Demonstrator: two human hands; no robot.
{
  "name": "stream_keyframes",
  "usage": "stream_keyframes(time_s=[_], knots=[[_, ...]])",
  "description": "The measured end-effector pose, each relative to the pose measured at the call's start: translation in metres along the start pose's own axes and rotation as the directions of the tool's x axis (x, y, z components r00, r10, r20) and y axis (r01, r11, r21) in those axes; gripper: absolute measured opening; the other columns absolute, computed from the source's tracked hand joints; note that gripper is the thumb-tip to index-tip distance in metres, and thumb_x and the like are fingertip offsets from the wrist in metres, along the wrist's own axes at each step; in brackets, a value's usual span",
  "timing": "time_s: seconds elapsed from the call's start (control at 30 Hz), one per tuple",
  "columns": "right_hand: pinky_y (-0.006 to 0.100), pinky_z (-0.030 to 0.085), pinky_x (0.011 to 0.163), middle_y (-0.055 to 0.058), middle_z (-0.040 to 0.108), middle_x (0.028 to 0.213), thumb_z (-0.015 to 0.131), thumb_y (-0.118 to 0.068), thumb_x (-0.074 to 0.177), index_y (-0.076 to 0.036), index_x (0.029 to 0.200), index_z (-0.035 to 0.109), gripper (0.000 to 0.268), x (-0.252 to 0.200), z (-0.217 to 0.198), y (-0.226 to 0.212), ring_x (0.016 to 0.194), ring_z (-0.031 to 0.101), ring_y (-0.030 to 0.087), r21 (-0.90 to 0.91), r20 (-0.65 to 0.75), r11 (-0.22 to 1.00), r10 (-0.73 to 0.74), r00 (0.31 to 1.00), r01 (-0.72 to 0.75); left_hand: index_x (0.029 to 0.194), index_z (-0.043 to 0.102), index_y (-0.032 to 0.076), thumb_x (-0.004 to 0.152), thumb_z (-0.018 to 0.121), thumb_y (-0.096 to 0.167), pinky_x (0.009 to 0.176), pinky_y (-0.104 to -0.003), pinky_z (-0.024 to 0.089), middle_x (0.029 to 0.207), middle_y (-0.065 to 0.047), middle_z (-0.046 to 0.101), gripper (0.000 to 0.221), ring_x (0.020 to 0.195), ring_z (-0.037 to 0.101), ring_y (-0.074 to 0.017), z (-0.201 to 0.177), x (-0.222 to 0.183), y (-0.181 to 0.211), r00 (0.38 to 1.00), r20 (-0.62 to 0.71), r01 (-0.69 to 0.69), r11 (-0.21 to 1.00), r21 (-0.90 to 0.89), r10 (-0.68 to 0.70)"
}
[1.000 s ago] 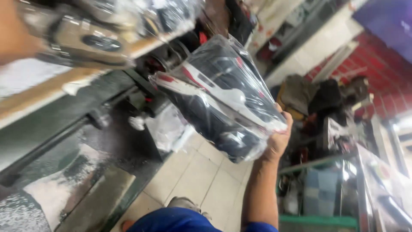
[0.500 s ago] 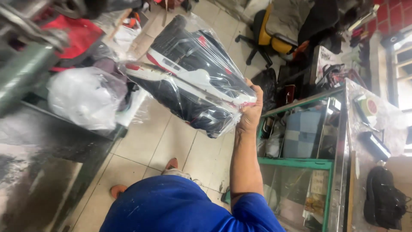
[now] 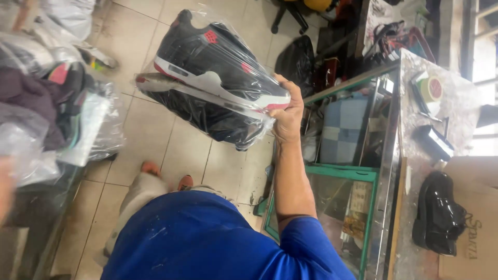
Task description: Filling out a service receipt for a pair of shoes at a repair bench.
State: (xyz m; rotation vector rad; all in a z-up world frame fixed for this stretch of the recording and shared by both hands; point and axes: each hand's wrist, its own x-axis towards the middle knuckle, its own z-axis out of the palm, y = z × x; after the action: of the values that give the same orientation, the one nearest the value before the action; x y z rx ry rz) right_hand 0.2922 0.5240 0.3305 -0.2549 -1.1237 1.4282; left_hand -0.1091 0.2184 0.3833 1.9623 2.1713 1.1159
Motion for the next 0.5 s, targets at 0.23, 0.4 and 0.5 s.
stream_keyframes(time_s=[0.23, 0.4, 0.5], knots=[[0.051, 0.045, 0.121, 0.014, 0.06, 0.146, 0.094, -0.015, 0.076, -0.012, 0.135, 0.065, 0.066, 0.024, -0.059, -0.009, 0.139, 0.055, 0.03, -0.204, 0.085, 0.979, 0.029, 0.996, -0.011, 0.137, 0.062, -0.005, 0.08, 0.086, 0.027, 0.099, -0.047, 0.046, 0.133, -0.022, 0.062, 0.07, 0.122, 0.059, -0.0365, 0.151, 0.134, 0.015, 0.93, 0.314, 0.261, 0.946, -0.193, -0.192], [0.041, 0.05, 0.114, 0.025, 0.063, 0.136, 0.099, -0.015, 0.06, -0.01, 0.126, 0.066, 0.074, 0.068, -0.103, -0.01, 0.132, 0.062, 0.033, -0.146, -0.062, 0.988, 0.038, 0.997, -0.047, 0.121, 0.067, 0.007, 0.08, 0.08, 0.017, 0.072, -0.033, 0.063, 0.104, -0.01, 0.071, 0.045, 0.089, 0.075, -0.0214, 0.269, 0.262, 0.054, 0.695, 0.715, 0.716, 0.015, -0.698, 0.073], [0.051, 0.048, 0.117, 0.029, 0.05, 0.152, 0.09, -0.008, 0.072, -0.011, 0.141, 0.056, 0.077, 0.089, -0.122, -0.022, 0.14, 0.055, 0.04, -0.012, -0.142, 0.991, 0.131, 0.981, -0.134, 0.116, 0.071, 0.01, 0.075, 0.082, 0.01, 0.067, -0.036, 0.064, 0.096, -0.011, 0.074, 0.043, 0.084, 0.077, -0.0257, 0.375, 0.281, 0.024, 0.609, 0.783, 0.793, -0.085, -0.603, 0.127]])
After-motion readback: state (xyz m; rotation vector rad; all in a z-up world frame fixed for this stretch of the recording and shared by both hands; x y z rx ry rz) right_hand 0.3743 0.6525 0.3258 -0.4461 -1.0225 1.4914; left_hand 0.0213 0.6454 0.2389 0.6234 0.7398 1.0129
